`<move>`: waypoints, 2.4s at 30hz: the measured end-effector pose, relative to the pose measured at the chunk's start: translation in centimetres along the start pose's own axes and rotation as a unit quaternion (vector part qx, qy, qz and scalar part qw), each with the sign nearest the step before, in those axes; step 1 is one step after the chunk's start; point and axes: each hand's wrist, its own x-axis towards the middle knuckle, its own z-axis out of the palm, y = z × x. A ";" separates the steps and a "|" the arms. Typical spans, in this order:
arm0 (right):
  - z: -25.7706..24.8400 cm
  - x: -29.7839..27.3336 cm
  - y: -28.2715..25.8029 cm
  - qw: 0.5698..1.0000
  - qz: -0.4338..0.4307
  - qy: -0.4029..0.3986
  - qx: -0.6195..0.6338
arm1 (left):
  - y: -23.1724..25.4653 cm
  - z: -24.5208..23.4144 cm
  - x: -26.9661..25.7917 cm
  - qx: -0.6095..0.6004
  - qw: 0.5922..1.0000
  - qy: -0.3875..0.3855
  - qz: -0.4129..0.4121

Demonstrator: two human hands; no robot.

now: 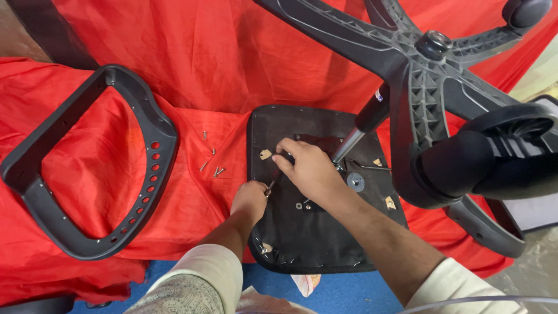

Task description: The person uses a screwdriver to tighten screws into the underside of an overturned office chair seat, securing the seat to the gas lift mechanism. The person works methodically on multiple screw holes while the chair remains upside down on a red tarp.

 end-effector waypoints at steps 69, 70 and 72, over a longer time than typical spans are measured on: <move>1.4 0.6 -2.1 0.992 0.108 0.046 -0.038 | -0.8 -2.1 2.4 0.034 0.987 -0.151 0.048; 1.4 0.9 -2.6 0.992 0.107 0.050 -0.045 | -0.8 -2.3 2.8 0.053 0.986 -0.152 0.049; 1.3 0.6 -3.4 0.990 0.113 0.049 -0.063 | -0.8 -1.9 2.6 0.083 0.982 -0.163 0.047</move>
